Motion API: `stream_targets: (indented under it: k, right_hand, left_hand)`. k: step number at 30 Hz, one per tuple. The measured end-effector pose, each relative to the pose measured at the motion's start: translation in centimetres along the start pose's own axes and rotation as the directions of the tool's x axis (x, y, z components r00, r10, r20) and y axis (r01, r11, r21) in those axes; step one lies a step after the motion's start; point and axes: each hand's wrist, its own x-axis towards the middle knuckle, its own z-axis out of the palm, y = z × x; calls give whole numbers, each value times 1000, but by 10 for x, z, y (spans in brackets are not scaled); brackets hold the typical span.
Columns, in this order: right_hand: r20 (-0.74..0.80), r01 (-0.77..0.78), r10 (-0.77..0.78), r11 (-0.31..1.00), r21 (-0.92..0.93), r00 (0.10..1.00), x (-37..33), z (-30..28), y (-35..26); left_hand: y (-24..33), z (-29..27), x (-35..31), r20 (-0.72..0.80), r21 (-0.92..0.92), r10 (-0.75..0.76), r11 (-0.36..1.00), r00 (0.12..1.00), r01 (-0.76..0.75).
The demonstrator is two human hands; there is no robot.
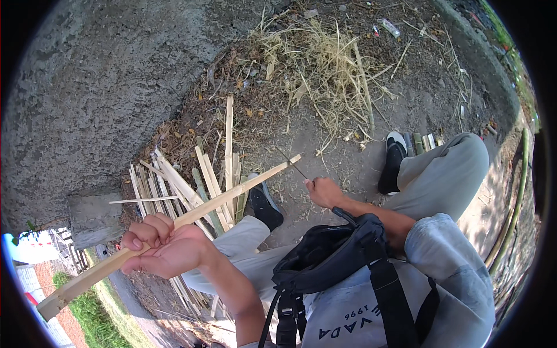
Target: The person shaves and carves a piece of bamboo with a machete.
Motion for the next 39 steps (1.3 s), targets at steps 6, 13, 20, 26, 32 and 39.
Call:
stream_targets:
  k: [6, 13, 20, 26, 32, 39]
  right_hand:
    - [-44, 457, -458, 865, 207, 888, -59, -28, -86]
    - [-36, 153, -152, 988, 10, 988, -43, -19, -68]
    - [-61, 486, -483, 862, 141, 874, -62, -32, -101]
    - [-76, 168, -166, 986, 17, 983, -11, -14, -37]
    - [33, 365, -375, 916, 168, 926, -53, -29, -86]
    - [6, 73, -74, 997, 15, 997, -4, -10, -27]
  left_hand:
    - [10, 14, -4, -128, 123, 36, 992, 991, -20]
    - [3, -8, 3, -190, 99, 52, 995, 980, -33]
    - [11, 6, -7, -99, 92, 47, 995, 994, -37]
    - [5, 13, -10, -48, 67, 50, 997, 998, -47]
    - [10, 13, -6, -97, 116, 42, 993, 994, -30]
    - [1, 11, -6, -81, 97, 52, 994, 995, -44]
